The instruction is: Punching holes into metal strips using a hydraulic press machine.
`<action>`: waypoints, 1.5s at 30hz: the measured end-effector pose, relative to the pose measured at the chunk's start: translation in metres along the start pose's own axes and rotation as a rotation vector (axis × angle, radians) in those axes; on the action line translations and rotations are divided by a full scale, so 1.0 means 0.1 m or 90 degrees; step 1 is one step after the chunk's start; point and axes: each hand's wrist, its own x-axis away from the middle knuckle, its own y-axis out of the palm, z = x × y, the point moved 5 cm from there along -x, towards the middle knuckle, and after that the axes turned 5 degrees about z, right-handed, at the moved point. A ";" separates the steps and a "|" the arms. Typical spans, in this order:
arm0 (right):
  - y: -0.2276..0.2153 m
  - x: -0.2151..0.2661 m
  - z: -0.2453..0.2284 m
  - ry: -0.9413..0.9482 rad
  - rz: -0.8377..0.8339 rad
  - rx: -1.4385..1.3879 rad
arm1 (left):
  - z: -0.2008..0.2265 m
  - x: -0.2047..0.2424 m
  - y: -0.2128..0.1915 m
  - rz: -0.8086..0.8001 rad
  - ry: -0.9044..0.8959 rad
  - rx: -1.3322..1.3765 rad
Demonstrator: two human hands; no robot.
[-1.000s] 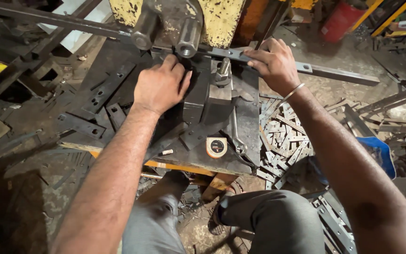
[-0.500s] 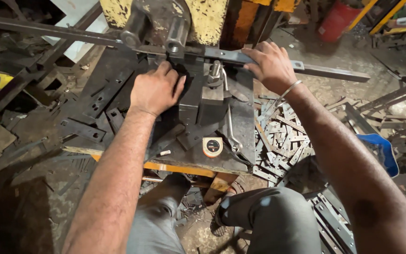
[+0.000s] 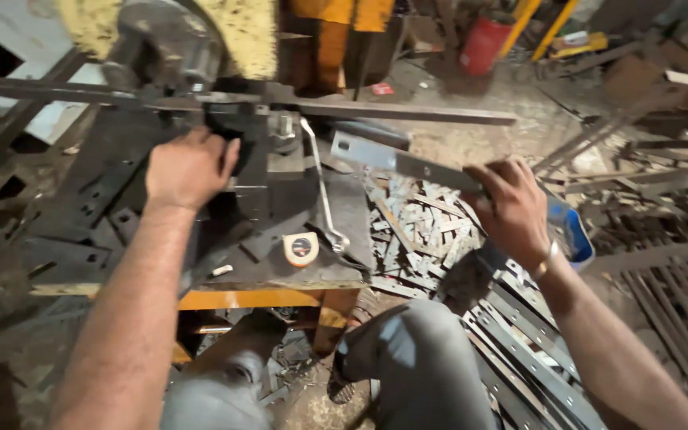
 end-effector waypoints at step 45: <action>-0.49 2.20 -0.02 0.610 -0.354 -0.501 | 2.48 0.88 -0.26 -0.477 -0.733 1.118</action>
